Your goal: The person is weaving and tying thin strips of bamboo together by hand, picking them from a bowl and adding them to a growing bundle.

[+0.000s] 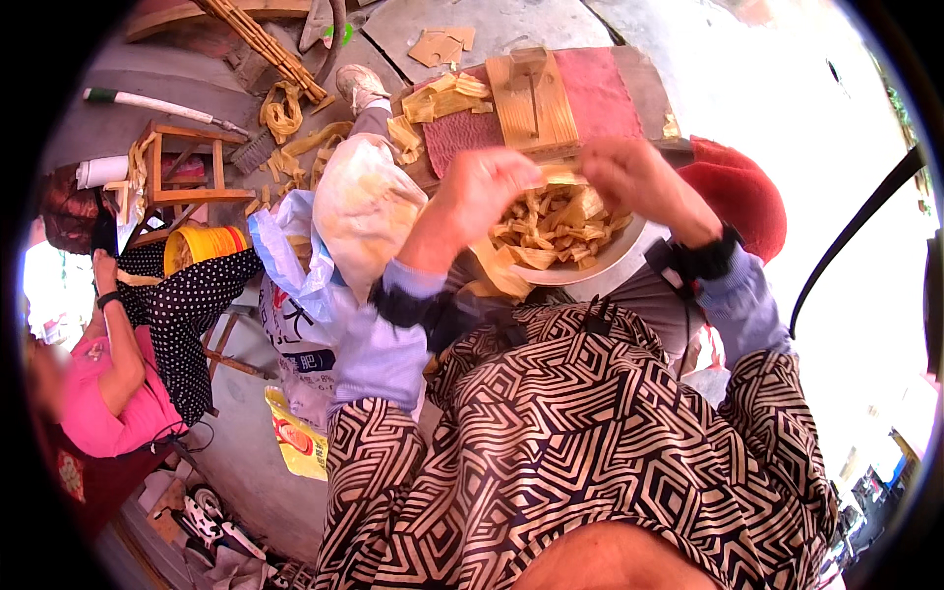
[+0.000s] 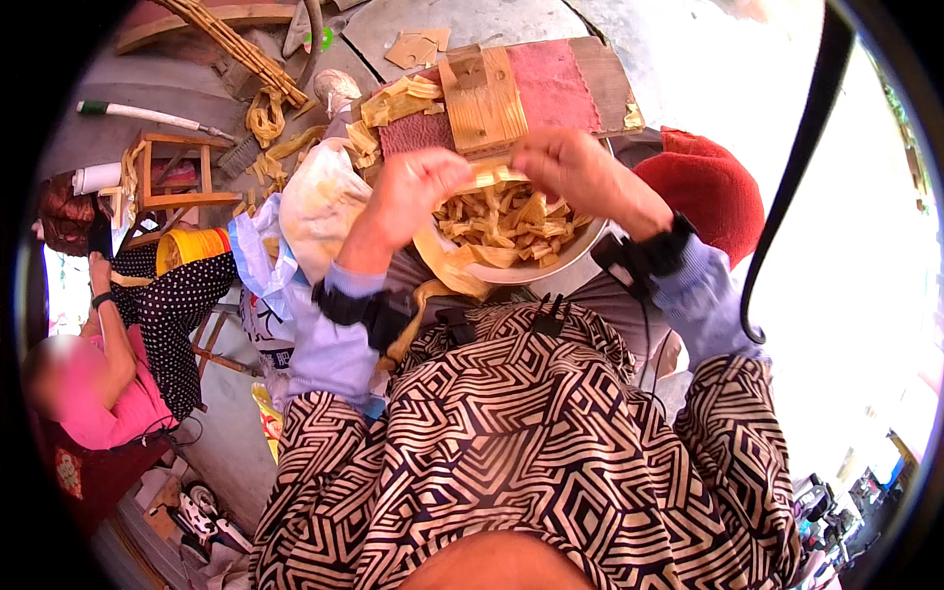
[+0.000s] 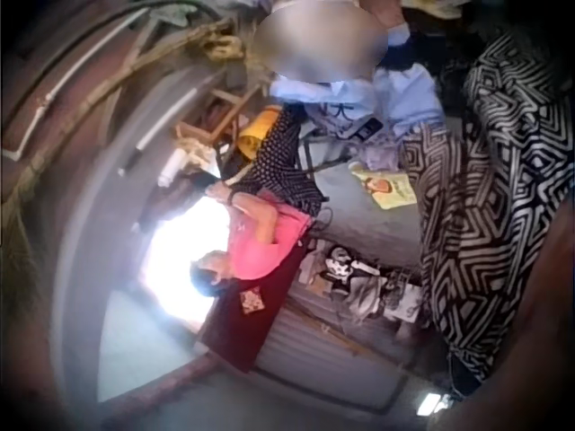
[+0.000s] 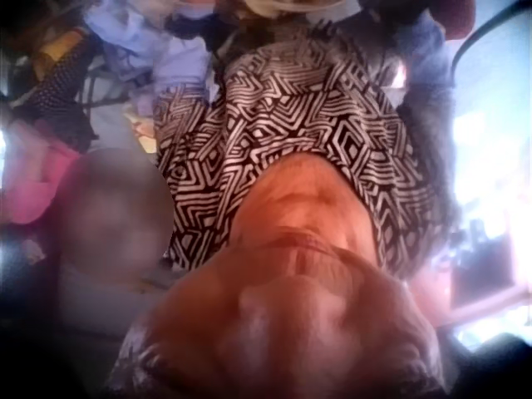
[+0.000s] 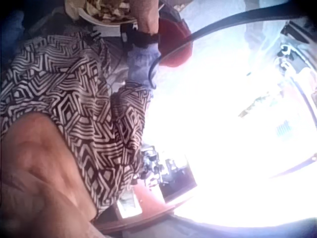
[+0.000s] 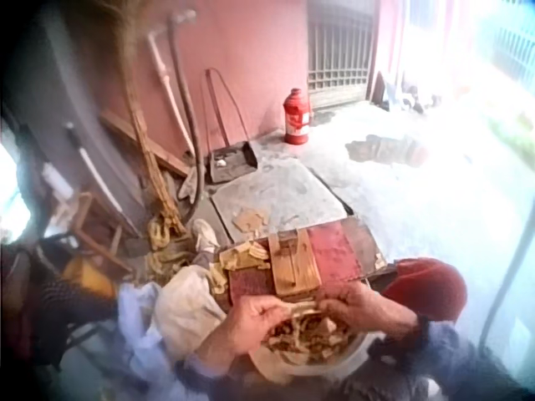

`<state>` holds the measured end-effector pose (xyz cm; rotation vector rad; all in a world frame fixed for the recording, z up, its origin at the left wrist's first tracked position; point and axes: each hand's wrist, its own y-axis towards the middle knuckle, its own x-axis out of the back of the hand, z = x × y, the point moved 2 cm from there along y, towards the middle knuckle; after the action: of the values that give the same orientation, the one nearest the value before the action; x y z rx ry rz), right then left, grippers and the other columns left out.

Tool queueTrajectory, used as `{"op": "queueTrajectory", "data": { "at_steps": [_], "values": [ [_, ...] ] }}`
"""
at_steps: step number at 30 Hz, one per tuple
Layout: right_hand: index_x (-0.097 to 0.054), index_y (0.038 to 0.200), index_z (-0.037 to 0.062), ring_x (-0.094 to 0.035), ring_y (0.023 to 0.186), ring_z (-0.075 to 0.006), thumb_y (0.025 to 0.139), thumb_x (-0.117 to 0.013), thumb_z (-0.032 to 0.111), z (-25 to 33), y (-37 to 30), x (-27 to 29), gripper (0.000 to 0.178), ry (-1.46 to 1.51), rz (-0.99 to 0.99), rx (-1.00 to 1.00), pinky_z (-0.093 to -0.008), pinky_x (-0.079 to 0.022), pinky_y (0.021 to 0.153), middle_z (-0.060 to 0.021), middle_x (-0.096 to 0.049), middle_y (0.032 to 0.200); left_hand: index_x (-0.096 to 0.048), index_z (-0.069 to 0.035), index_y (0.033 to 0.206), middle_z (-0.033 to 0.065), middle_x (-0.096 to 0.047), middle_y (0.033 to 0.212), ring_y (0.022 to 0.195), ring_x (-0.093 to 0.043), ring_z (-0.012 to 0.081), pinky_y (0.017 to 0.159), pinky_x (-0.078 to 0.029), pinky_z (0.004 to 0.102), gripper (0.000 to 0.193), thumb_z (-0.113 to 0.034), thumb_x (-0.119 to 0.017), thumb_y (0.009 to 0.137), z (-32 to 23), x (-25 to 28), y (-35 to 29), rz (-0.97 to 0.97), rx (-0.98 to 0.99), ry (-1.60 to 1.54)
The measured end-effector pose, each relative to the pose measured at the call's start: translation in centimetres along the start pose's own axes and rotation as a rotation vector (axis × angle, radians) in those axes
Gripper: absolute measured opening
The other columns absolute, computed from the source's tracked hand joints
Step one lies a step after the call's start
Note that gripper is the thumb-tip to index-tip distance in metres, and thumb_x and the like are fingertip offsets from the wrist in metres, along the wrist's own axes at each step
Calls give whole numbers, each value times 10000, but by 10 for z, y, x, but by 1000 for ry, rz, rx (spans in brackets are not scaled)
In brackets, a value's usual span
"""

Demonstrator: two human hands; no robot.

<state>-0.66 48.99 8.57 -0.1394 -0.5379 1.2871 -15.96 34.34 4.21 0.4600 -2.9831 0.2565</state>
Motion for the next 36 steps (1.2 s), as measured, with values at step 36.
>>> {"op": "queueTrajectory", "data": {
  "at_steps": [36],
  "values": [
    [-689, 938, 10, -486, 487, -52, 929, -601, 174, 9, 3, -45, 186, 996, 184, 215, -215, -393, 450, 35, -547, 587, -624, -97, 911, -48, -512, 639, 496, -429, 14, 413, -281, 158, 210, -268, -516, 971, -14, -34, 4, -41, 164, -537]
  ]
}}
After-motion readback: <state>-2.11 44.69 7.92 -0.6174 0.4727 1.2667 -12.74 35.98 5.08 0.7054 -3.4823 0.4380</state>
